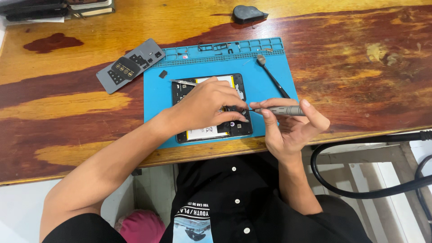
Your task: The person repairs disassembled smartphones on a blue mat, using a precision screwdriver to unscrew and tighten screws on the phone bodies and reposition internal components and batteries. They work on two phone units one after the other, lifting and turning a phone to access its edges, and use a brush and tweezers placed on the mat.
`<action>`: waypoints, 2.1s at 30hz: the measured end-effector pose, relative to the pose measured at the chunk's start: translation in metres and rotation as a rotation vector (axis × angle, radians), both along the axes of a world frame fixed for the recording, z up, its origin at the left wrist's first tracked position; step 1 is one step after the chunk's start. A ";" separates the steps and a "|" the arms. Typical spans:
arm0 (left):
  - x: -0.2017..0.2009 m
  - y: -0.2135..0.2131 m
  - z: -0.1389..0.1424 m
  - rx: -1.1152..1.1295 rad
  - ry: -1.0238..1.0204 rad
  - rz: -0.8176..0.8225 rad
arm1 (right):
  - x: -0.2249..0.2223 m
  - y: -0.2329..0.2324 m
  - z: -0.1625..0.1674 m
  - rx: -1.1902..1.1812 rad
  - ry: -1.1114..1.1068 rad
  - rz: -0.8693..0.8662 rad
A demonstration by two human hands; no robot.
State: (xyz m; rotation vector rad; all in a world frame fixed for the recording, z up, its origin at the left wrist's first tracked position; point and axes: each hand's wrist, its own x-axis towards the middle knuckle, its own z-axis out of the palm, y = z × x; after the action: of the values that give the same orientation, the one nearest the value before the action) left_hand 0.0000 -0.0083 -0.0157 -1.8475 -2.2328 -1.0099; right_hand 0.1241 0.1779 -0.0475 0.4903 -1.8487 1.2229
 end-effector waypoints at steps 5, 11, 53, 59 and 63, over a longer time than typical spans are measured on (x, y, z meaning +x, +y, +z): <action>0.000 0.000 -0.001 -0.016 -0.007 0.016 | 0.000 0.000 -0.001 -0.029 0.009 0.001; -0.001 -0.001 -0.001 -0.002 -0.025 0.003 | -0.001 0.000 0.000 -0.007 -0.009 0.045; 0.000 0.000 0.007 -0.039 -0.130 -0.017 | -0.002 0.000 0.001 0.004 0.018 0.031; 0.000 0.000 0.008 -0.032 -0.127 -0.022 | -0.001 0.001 0.001 0.015 0.023 0.018; 0.000 0.000 0.007 -0.029 -0.126 -0.018 | -0.002 0.000 0.000 0.007 0.040 0.022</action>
State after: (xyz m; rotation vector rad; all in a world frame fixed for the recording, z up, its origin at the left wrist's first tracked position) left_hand 0.0002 -0.0079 -0.0087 -1.8683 -2.3160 -1.1329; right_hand 0.1223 0.1779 -0.0476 0.5367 -1.8188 1.2127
